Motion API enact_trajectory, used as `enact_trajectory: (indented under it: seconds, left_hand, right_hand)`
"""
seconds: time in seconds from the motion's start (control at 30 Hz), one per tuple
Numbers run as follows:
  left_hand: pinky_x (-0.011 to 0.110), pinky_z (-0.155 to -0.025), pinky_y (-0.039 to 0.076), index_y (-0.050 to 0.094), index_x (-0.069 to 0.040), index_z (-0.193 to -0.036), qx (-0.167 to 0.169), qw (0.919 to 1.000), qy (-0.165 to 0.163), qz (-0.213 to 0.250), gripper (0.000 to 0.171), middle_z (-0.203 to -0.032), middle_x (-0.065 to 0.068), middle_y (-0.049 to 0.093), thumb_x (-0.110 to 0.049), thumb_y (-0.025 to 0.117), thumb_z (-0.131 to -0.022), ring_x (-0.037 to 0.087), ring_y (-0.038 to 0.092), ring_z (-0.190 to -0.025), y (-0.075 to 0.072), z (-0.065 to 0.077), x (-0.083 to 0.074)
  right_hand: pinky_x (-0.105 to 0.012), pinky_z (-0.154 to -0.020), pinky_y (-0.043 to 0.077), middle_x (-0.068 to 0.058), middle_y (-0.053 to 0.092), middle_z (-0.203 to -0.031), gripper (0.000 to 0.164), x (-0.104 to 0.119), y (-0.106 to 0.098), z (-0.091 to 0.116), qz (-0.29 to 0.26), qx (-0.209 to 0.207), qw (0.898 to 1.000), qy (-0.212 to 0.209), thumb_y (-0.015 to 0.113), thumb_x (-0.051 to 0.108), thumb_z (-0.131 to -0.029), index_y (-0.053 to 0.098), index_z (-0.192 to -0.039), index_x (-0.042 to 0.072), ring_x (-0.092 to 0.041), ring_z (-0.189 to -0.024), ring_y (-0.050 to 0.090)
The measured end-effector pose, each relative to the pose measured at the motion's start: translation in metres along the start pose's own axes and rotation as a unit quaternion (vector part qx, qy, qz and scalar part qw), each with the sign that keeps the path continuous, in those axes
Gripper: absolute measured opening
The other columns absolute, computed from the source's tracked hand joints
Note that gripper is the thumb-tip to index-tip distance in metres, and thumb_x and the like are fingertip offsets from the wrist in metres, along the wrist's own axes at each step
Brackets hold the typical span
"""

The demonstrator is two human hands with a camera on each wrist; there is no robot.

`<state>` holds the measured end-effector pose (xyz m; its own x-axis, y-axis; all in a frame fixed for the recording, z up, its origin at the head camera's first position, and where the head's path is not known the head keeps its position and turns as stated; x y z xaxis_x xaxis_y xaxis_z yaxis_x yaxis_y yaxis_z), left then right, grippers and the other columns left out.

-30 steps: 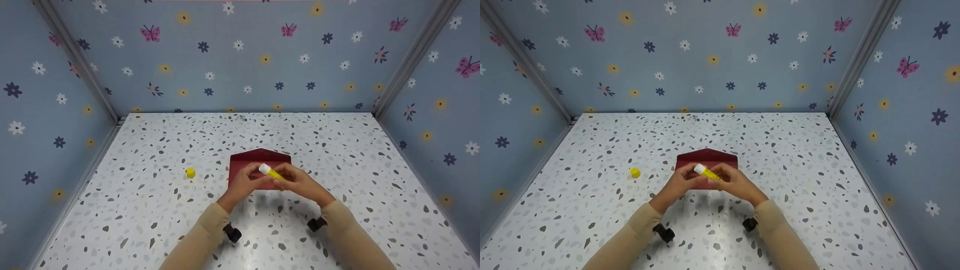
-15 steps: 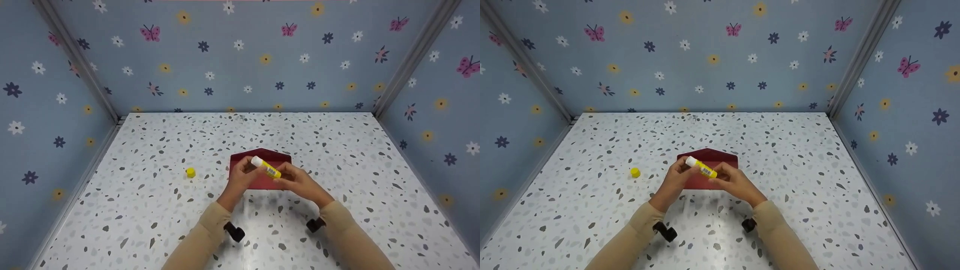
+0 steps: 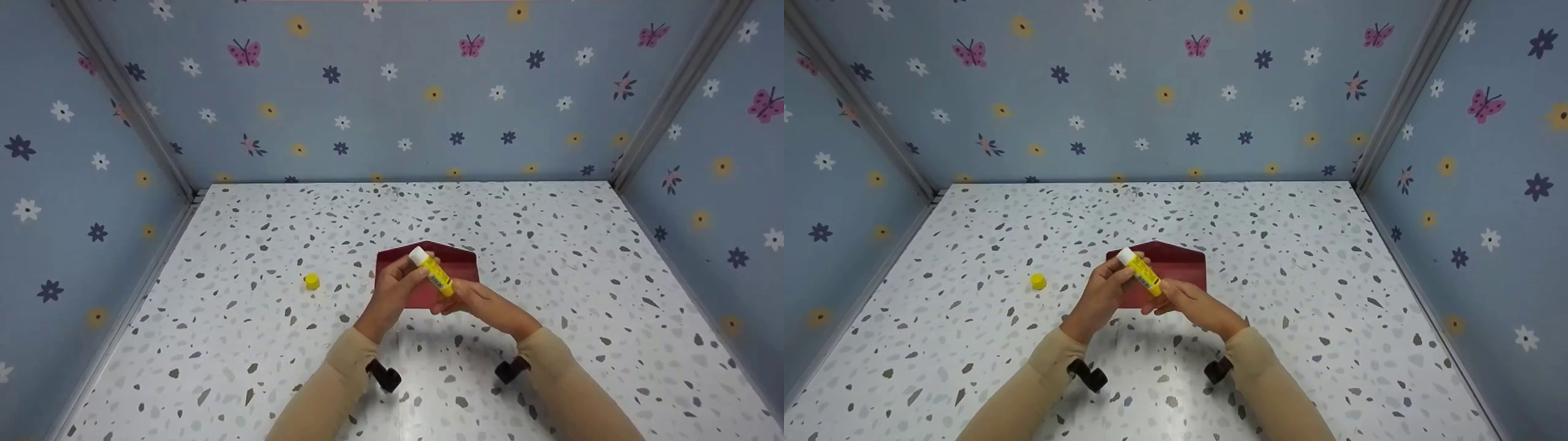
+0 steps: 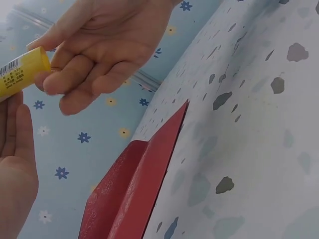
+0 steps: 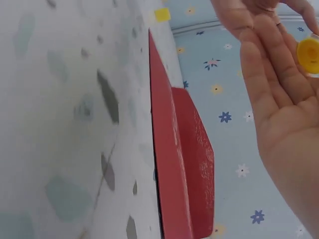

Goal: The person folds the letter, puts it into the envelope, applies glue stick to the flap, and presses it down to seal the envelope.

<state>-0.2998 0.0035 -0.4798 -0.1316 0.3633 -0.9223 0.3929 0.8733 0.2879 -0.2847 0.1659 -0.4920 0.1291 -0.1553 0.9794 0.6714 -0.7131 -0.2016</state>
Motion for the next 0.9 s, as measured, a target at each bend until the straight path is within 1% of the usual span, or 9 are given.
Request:
enact_trajectory:
  seconds: [0.1,0.2,0.27,0.33,0.5,0.6,0.73,0.8,0.9]
  left_hand:
    - [0.039,-0.109,0.04,0.055,0.004,-0.137,0.025,0.9996,0.004,-0.012,0.042,-0.134,0.021,0.06,-0.017,0.058,-0.101,0.029,0.054,-0.128,0.005,0.0,-0.004]
    - [0.039,-0.106,0.044,0.056,0.002,-0.137,0.028,0.9988,0.011,-0.04,0.043,-0.132,0.019,0.062,-0.018,0.06,-0.1,0.027,0.057,-0.124,0.009,-0.001,-0.007]
    - [0.038,-0.104,0.046,0.057,0.002,-0.136,0.016,0.9985,0.013,-0.05,0.041,-0.132,0.018,0.062,-0.017,0.062,-0.099,0.025,0.057,-0.121,0.009,-0.002,-0.008]
    - [0.037,-0.103,0.047,0.058,0.003,-0.135,-0.005,0.9987,0.008,-0.05,0.041,-0.132,0.017,0.062,-0.014,0.064,-0.098,0.023,0.058,-0.12,0.007,-0.003,-0.007]
    - [0.033,-0.098,0.05,0.061,0.003,-0.127,-0.067,0.9962,-0.009,-0.056,0.036,-0.125,0.015,0.066,-0.011,0.069,-0.095,0.023,0.061,-0.114,0.002,-0.003,-0.005]
    - [0.031,-0.093,0.053,0.061,-0.001,-0.116,-0.095,0.9932,-0.017,-0.064,0.026,-0.116,0.009,0.066,-0.011,0.07,-0.094,0.021,0.062,-0.108,-0.001,-0.004,-0.004]
    - [0.031,-0.09,0.053,0.057,-0.004,-0.106,-0.109,0.9917,-0.019,-0.065,0.02,-0.109,0.007,0.062,-0.009,0.071,-0.093,0.022,0.062,-0.104,0.0,-0.004,-0.003]
    - [0.031,-0.089,0.053,0.055,-0.005,-0.104,-0.11,0.9916,-0.018,-0.065,0.02,-0.107,0.008,0.061,-0.009,0.071,-0.092,0.022,0.061,-0.103,0.0,-0.004,-0.003]
    - [0.03,-0.088,0.053,0.055,-0.007,-0.102,-0.119,0.9907,-0.016,-0.065,0.021,-0.107,0.007,0.062,-0.014,0.073,-0.092,0.021,0.061,-0.102,0.001,-0.001,-0.004]
  right_hand:
    - [-0.042,-0.104,0.046,-0.018,0.067,-0.113,0.059,-0.001,0.0,-0.001,-0.033,0.004,0.999,-0.004,0.025,0.04,-0.111,0.051,-0.134,-0.008,-0.035,-0.108,0.064]
    - [-0.043,-0.101,0.048,-0.018,0.066,-0.111,0.057,-0.002,-0.006,-0.001,-0.045,-0.027,0.999,-0.002,0.028,0.04,-0.111,0.053,-0.131,-0.007,-0.034,-0.106,0.065]
    - [-0.043,-0.099,0.05,-0.017,0.065,-0.111,0.055,-0.002,-0.01,0.0,-0.044,-0.052,0.998,0.005,0.033,0.042,-0.11,0.055,-0.129,-0.004,-0.033,-0.106,0.066]
    - [-0.048,-0.098,0.05,-0.018,0.063,-0.112,0.052,-0.001,-0.013,0.001,-0.044,-0.073,0.996,0.006,0.037,0.043,-0.109,0.056,-0.127,-0.002,-0.035,-0.107,0.065]
    - [-0.056,-0.097,0.049,-0.026,0.059,-0.121,0.038,0.003,-0.014,0.001,-0.037,-0.096,0.994,-0.02,0.055,0.028,-0.105,0.051,-0.129,-0.001,-0.045,-0.112,0.06]
    - [-0.046,-0.097,0.051,-0.024,0.059,-0.124,0.036,0.005,-0.015,0.001,-0.009,-0.129,0.991,-0.037,0.064,0.022,-0.1,0.05,-0.128,0.004,-0.041,-0.115,0.059]
    - [-0.032,-0.091,0.054,-0.015,0.061,-0.12,0.036,0.009,-0.016,0.001,0.044,-0.184,0.98,-0.058,0.071,0.019,-0.095,0.053,-0.123,0.006,-0.03,-0.109,0.064]
    - [-0.03,-0.089,0.054,-0.011,0.062,-0.117,0.034,0.01,-0.015,0.0,0.06,-0.2,0.976,-0.066,0.073,0.018,-0.093,0.055,-0.119,0.005,-0.026,-0.106,0.065]
    - [-0.031,-0.088,0.055,-0.009,0.063,-0.113,0.029,0.012,-0.013,0.0,0.077,-0.208,0.973,-0.071,0.074,0.018,-0.092,0.058,-0.112,0.005,-0.023,-0.103,0.066]
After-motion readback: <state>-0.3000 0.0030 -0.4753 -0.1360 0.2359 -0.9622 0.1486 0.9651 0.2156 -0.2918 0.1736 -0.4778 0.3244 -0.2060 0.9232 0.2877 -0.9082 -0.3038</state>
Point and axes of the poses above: each hand's wrist, its own z-axis away from the middle knuckle, its own y-axis out of the palm, x = y × z, the point moved 6 cm from there along -z, towards the middle knuckle
